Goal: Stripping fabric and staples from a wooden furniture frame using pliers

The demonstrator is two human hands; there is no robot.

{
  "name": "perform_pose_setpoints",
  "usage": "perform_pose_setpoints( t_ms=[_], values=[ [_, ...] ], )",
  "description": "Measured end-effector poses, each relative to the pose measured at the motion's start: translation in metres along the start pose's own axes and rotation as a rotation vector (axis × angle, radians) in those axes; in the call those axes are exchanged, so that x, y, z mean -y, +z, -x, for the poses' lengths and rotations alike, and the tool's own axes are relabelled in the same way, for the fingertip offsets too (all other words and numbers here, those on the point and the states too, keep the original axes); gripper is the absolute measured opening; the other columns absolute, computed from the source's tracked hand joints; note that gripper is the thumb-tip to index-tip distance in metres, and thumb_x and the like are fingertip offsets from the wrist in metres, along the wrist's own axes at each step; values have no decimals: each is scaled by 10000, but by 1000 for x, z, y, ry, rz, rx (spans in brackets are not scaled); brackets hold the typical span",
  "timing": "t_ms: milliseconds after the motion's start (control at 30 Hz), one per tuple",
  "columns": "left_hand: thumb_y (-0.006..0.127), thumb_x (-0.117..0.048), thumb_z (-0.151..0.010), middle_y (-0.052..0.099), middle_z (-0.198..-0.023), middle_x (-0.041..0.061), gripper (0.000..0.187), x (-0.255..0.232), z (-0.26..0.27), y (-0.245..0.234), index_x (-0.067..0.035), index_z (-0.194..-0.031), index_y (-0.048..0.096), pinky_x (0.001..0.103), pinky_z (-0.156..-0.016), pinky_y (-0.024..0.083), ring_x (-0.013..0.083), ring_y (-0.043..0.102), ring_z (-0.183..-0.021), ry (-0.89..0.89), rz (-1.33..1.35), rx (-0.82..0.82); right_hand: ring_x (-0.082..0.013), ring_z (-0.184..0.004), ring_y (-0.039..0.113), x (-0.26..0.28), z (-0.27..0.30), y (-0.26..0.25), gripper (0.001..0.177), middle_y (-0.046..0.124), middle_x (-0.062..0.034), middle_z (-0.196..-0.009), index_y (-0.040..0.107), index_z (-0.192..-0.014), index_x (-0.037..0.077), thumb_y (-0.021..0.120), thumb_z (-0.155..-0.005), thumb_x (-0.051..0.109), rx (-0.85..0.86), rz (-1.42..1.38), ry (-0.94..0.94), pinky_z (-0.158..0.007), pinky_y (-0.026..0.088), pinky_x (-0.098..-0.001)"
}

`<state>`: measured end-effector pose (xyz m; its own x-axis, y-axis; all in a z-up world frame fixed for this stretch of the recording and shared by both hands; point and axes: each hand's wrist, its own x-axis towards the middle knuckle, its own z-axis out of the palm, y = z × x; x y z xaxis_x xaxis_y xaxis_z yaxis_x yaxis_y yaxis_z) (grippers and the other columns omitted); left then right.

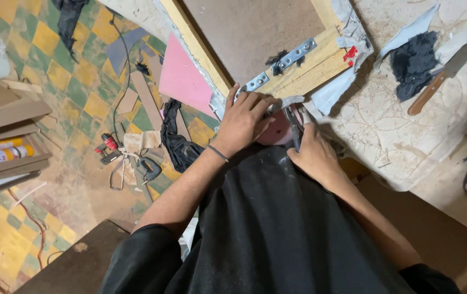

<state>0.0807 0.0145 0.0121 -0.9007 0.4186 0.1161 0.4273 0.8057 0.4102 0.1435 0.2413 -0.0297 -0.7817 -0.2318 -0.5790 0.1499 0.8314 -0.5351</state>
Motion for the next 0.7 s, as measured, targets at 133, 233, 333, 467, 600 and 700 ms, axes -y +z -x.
perform_pose_setpoints(
  t_ms=[133,233,333,467,600,700],
  values=[
    [702,-423,-960,642,-1088,47,371,8,3,-14,-210,-1260,658,576,-1199,281,253,613,-1128,49,54,-60,-578,-969,668,23,1,14,608,580,-333,-1186,425,-1312,-14,641,-855,324,-66,77,182,-738,560,-667],
    [668,-445,-983,641,-1049,71,354,30,4,-25,-183,-1221,669,553,-1189,322,283,625,-1092,50,170,-61,-579,-966,681,50,3,17,637,586,-308,-1168,395,-1330,-19,604,-877,377,-88,95,298,-754,559,-667],
    [694,-470,-963,659,-1031,77,380,56,3,-19,-161,-1184,694,540,-1146,377,301,645,-1054,117,233,-47,-526,-872,722,71,0,23,518,678,-240,-997,443,-1262,37,538,-908,403,-106,79,417,-667,577,-626],
    [717,-463,-949,661,-1008,103,390,57,-6,-22,-138,-1163,697,531,-1145,390,326,652,-1017,201,338,-55,-483,-938,717,58,22,21,409,728,-223,-871,561,-1173,88,643,-852,327,-191,-181,394,-734,549,-610],
    [633,-477,-977,643,-971,92,363,63,-6,-1,-150,-1123,691,508,-1057,447,321,640,-979,280,403,-94,-211,-705,658,64,127,23,170,597,-53,-715,579,-811,80,737,-853,128,-269,-822,-222,-641,472,-334],
    [647,-332,-961,639,-999,105,272,57,-2,-25,-93,-1081,695,456,-1004,443,314,602,-984,296,455,-41,-193,-690,554,71,191,25,152,550,-67,-783,572,-933,65,627,-821,-22,-285,-1341,-202,-619,419,-317]
  ],
)
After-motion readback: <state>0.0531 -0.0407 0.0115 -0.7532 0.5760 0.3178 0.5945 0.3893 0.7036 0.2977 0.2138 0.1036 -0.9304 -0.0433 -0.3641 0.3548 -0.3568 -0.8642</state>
